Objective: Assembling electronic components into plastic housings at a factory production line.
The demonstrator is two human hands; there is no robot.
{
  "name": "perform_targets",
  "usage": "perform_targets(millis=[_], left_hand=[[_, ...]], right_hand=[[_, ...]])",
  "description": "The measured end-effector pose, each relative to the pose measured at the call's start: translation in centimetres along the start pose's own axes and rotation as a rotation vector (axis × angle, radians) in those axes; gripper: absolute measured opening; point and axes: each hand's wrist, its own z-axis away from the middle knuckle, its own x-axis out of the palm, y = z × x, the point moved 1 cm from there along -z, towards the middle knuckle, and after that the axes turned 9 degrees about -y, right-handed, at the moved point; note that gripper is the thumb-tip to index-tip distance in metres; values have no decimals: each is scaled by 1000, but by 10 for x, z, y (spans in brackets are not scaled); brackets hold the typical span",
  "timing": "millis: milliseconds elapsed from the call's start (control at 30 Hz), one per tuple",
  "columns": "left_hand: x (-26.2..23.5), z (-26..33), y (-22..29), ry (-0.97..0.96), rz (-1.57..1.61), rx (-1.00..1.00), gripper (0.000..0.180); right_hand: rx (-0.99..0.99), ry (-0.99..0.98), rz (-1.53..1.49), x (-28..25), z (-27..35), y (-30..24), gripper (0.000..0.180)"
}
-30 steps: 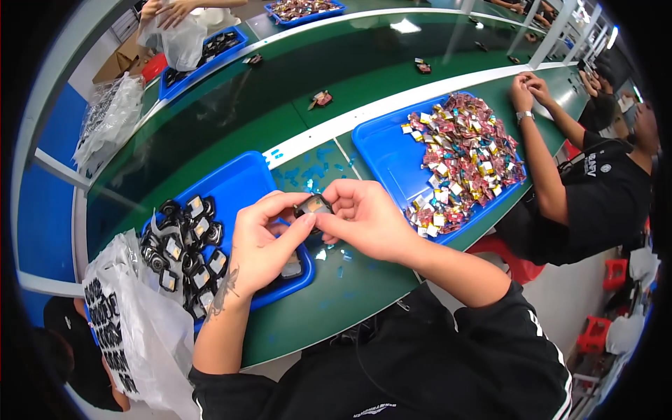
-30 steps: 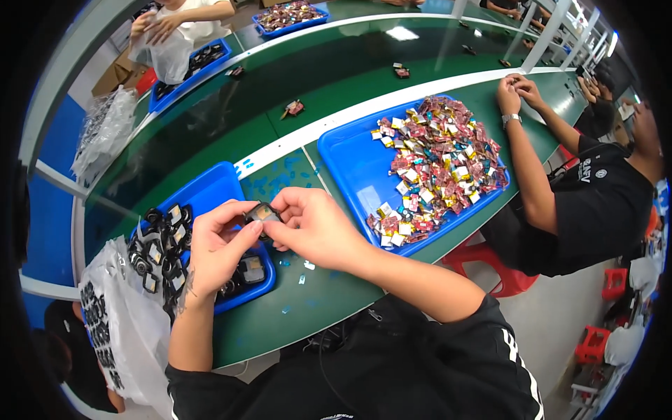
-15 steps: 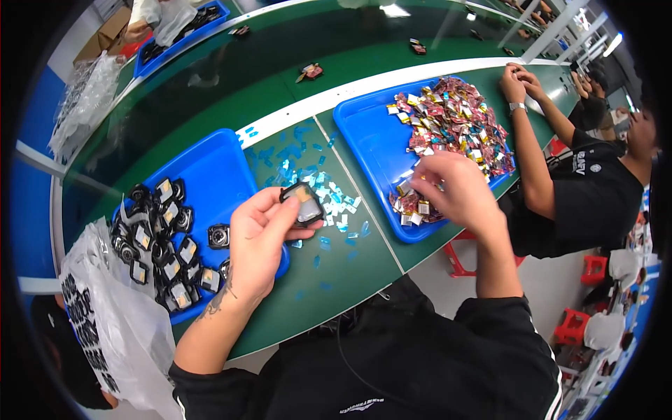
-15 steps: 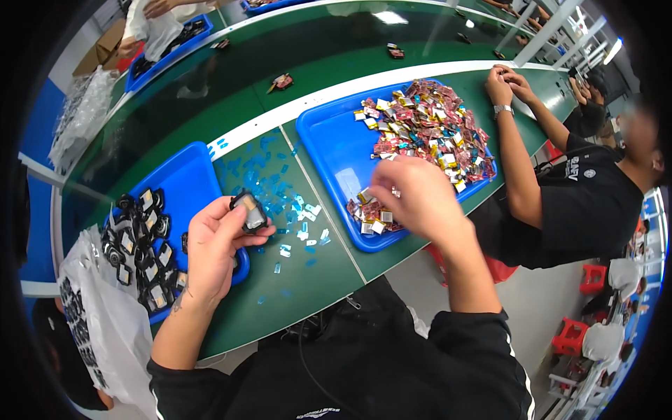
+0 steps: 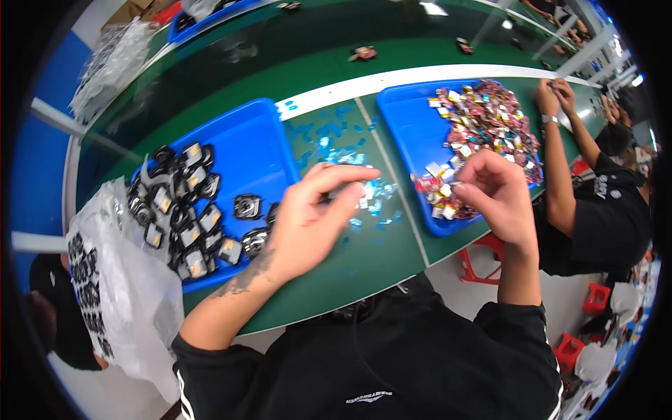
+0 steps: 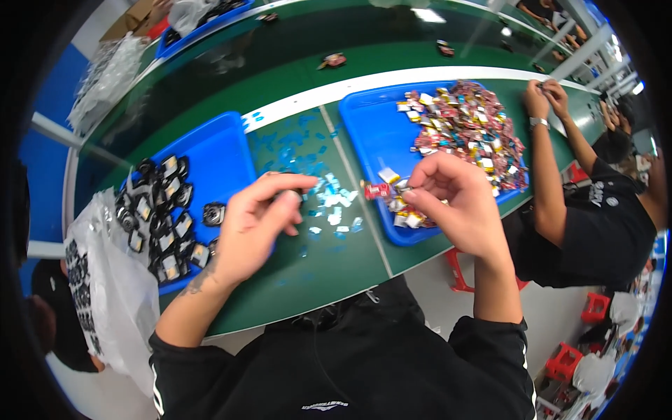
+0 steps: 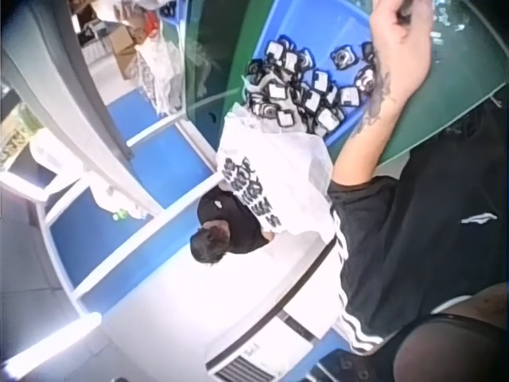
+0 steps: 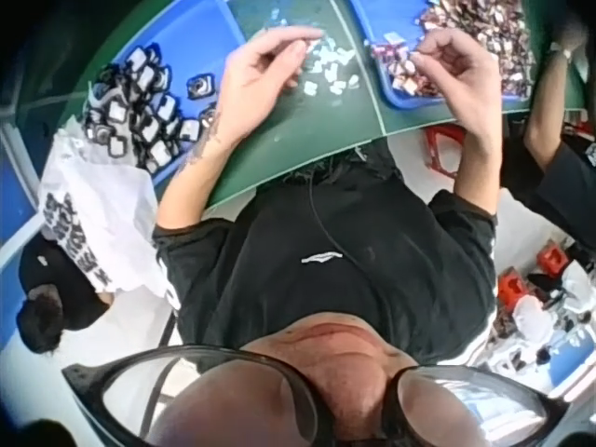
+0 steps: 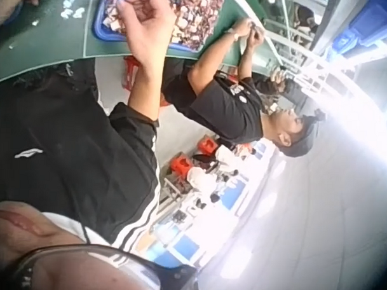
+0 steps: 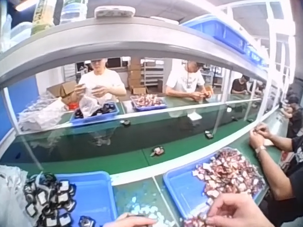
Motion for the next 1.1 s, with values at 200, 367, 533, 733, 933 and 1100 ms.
perform_targets(millis=[200, 367, 533, 733, 933, 1100], left_hand=[[10, 10, 14, 53, -442, 151, 31], [11, 12, 9, 81, -411, 241, 13], [9, 13, 9, 120, -301, 178, 9], [8, 12, 7, 111, -245, 128, 9], [6, 12, 2, 132, -124, 74, 10], [-9, 3, 5, 102, -138, 109, 12]], right_hand=[[-102, -187, 132, 53, -15, -26, 10], [-136, -207, 87, 71, -25, -26, 8], [-223, -68, 43, 82, -26, -17, 9], [-335, -25, 181, 87, -30, -11, 12], [-753, 45, 814, 96, -28, -11, 18], [-468, 131, 706, 82, -28, 8, 19]])
